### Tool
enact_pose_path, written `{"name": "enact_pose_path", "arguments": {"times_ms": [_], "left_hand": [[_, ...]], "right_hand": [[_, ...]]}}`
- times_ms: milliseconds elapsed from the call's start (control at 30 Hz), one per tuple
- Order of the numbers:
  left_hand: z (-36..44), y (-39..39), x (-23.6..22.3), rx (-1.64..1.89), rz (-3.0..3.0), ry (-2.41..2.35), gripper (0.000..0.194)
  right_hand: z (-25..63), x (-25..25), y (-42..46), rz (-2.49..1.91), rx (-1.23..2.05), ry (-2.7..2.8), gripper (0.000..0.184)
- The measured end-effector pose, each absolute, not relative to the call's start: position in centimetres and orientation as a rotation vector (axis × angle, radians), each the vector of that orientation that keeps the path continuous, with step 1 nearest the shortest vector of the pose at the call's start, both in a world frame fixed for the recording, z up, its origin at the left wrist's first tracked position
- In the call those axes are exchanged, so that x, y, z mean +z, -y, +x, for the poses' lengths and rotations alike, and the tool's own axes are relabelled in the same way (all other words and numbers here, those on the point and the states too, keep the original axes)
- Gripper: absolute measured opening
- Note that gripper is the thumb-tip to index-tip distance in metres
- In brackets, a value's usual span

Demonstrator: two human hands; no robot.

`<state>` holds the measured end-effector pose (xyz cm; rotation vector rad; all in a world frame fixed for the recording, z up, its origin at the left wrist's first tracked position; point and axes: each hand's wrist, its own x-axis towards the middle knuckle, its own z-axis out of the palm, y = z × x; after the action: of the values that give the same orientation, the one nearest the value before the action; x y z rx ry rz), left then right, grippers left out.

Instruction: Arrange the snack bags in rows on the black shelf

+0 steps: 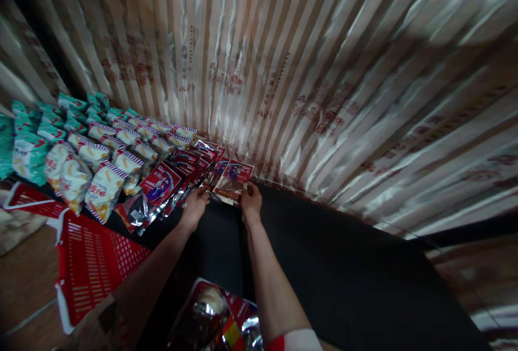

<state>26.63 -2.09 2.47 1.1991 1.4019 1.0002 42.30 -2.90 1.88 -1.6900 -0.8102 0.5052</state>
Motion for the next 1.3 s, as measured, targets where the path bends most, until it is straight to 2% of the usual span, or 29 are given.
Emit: {"name": "enact_pose_path", "arguments": {"times_ms": [133,433,633,800,1033,1300], "left_hand": [[26.5,1.9,2.2,1.012,1.123,-1.369,0.027],[26.5,2.8,3.8,1.044,1.171,-1.540,0.024],[26.2,4.2,5.4,1.057,1.680,-1.688,0.030],[26.2,3.9,4.2,1.037,1.991,-1.565,0.031],[25.9,3.2,3.0,0.811,2.156,-1.504,0.032],[26.0,3.0,3.0,0.820,2.234,-1.494,0.031]], "right_hand": [[41.3,1.5,4.5,-1.593,0.612,0.636,0.050],[40.7,0.8,5.7,-1.795,0.420,0.746,0.045],[37.2,1.5,5.1,-1.912,0.377,0.960,0.043],[35.7,2.4,5.4,-2.083,0.377,1.105,0.040],[34.9,4.2,6.0,-2.422,0.374,1.255,0.038],[35.6,3.4,7.0,-2.294,0.328,1.208,0.038]]}}
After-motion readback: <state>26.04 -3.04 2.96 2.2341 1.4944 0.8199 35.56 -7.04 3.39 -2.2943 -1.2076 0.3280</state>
